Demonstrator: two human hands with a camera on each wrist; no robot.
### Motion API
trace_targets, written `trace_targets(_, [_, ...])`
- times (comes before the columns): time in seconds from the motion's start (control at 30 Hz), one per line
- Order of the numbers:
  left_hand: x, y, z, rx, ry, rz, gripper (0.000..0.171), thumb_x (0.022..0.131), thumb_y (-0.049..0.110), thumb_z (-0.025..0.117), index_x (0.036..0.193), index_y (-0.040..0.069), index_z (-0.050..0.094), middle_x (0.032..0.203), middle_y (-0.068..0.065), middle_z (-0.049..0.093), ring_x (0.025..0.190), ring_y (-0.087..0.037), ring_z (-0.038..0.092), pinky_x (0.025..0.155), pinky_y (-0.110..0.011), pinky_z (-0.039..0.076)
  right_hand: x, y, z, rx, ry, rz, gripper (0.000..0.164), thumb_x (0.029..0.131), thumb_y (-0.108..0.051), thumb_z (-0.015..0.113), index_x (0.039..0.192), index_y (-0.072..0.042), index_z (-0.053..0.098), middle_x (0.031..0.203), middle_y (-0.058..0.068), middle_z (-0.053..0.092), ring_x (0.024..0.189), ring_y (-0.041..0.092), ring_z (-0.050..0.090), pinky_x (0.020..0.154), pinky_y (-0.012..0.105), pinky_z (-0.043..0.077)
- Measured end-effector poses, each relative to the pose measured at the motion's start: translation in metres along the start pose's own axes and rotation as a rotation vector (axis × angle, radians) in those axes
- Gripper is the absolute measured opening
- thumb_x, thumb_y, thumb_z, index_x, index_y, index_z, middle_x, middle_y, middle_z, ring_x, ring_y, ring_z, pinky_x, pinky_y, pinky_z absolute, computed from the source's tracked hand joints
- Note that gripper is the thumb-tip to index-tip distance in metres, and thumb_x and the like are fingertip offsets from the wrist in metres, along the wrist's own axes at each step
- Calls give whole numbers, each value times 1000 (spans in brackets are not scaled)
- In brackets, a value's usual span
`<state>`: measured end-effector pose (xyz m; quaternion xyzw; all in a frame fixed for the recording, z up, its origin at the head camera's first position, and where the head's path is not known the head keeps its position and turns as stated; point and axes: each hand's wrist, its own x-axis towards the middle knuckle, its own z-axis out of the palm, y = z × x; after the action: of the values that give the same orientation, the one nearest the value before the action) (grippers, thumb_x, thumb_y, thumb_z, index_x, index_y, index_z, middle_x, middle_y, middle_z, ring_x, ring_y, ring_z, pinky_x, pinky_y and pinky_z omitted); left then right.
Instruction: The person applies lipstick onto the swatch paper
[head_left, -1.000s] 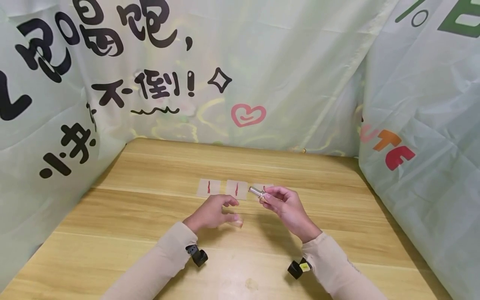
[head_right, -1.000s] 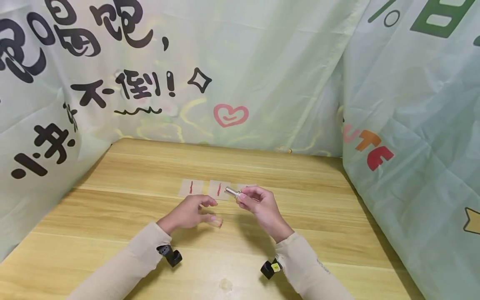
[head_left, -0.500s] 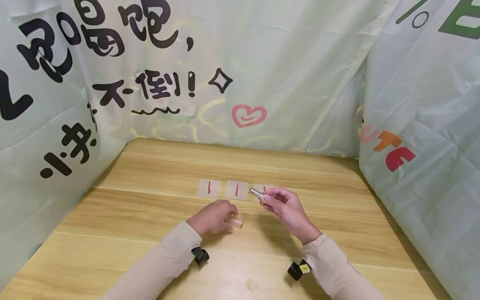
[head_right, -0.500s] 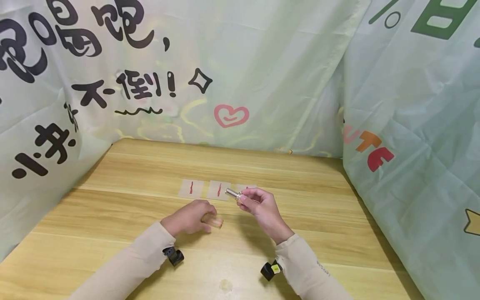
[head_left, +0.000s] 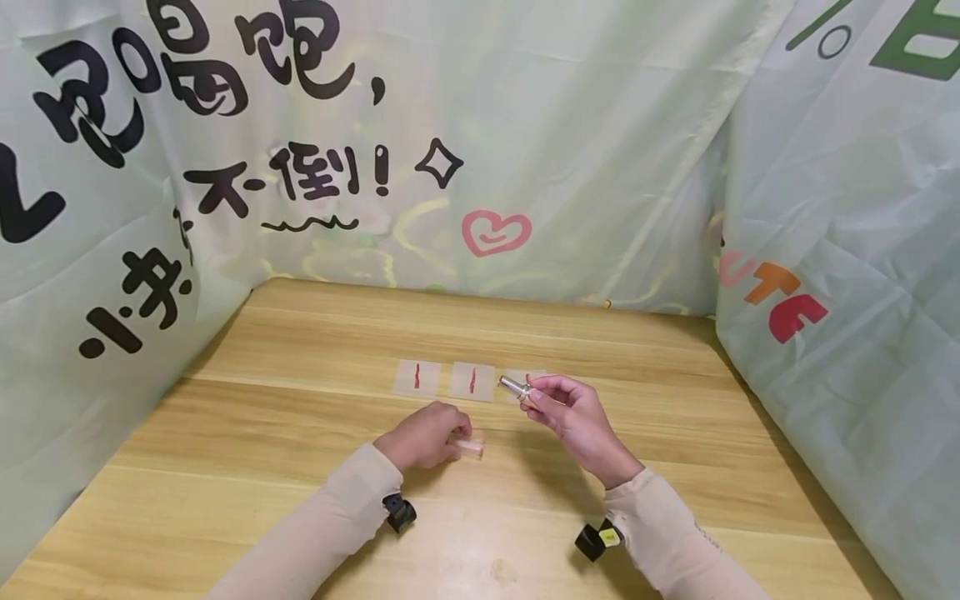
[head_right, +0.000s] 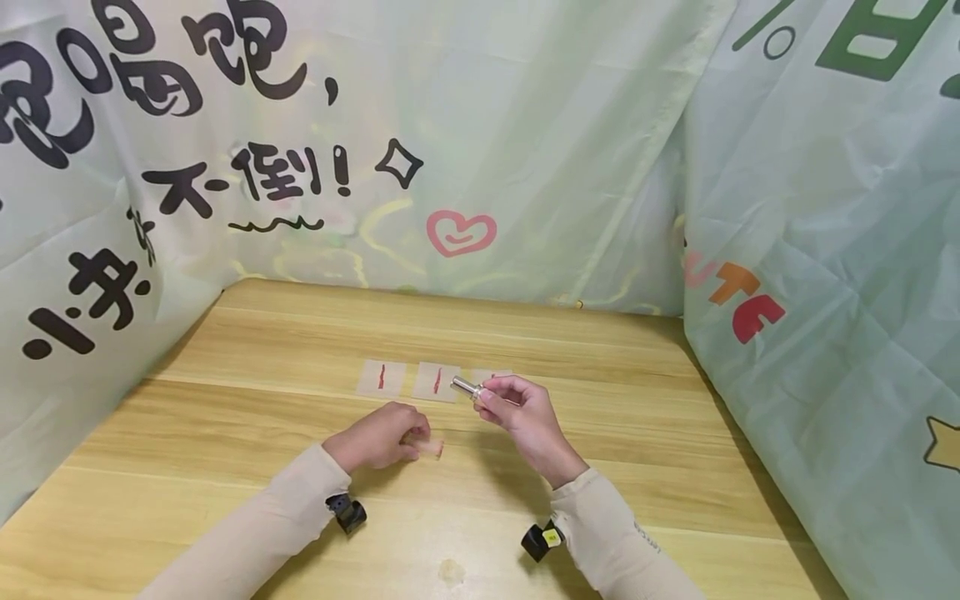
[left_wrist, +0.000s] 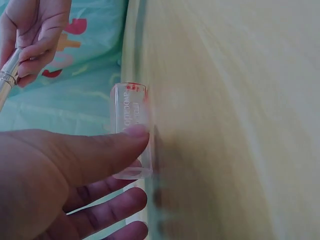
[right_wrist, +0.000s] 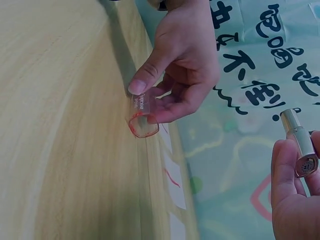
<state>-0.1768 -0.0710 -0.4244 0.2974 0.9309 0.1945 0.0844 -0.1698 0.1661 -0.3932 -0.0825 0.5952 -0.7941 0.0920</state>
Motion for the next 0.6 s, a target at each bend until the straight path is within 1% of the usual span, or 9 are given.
trace_targets(0.07, [-1, -1, 0, -21, 8, 12, 17, 82, 9, 78, 96, 7, 69, 90, 0, 66, 77, -12, 54, 73, -29, 49, 0, 0, 0, 1, 0, -5, 13, 93, 8, 57, 101, 1, 64, 98, 10, 61, 83, 18, 67, 77, 26, 56])
trace_targets(0.17, [-2, -1, -1, -52, 22, 31, 18, 84, 11, 77, 99, 6, 69, 92, 0, 66, 82, -13, 56, 78, -30, 50, -1, -1, -1, -1, -2, -12, 12, 93, 8, 57, 101, 1, 64, 97, 11, 61, 82, 18, 67, 78, 26, 56])
trace_targets(0.3, [-2, -2, -4, -112, 72, 71, 20, 86, 12, 74, 104, 6, 68, 95, -1, 66, 88, -16, 59, 83, -31, 51, 0, -3, -1, -6, -5, -17, 12, 93, 8, 57, 101, 2, 63, 98, 11, 61, 83, 18, 66, 79, 27, 56])
trace_targets(0.33, [-2, -2, -5, -134, 90, 84, 19, 86, 12, 74, 103, 5, 68, 94, -1, 66, 87, -15, 59, 82, -31, 51, 0, -4, -1, -12, -6, -19, 11, 93, 8, 57, 102, 3, 62, 98, 11, 61, 83, 18, 66, 80, 28, 56])
trace_targets(0.47, [-3, 0, -13, -220, 145, 99, 21, 85, 11, 74, 104, 6, 67, 91, 2, 63, 86, -14, 58, 80, -30, 51, 2, -8, 0, -30, -4, -33, 11, 93, 9, 56, 102, 5, 61, 97, 11, 60, 83, 18, 66, 84, 32, 55])
trace_targets(0.53, [-4, 2, -18, -246, 164, 98, 21, 85, 12, 75, 104, 7, 66, 91, 3, 62, 86, -13, 58, 79, -31, 50, 2, -10, 0, -39, -5, -39, 11, 93, 9, 56, 102, 5, 61, 96, 11, 60, 84, 18, 66, 84, 32, 55])
trace_targets(0.6, [-5, 4, -24, -261, 179, 91, 22, 85, 13, 75, 104, 8, 66, 91, 4, 62, 86, -13, 58, 79, -31, 50, 2, -12, 1, -43, -8, -46, 11, 92, 10, 56, 101, 5, 61, 96, 11, 60, 84, 18, 66, 84, 31, 55])
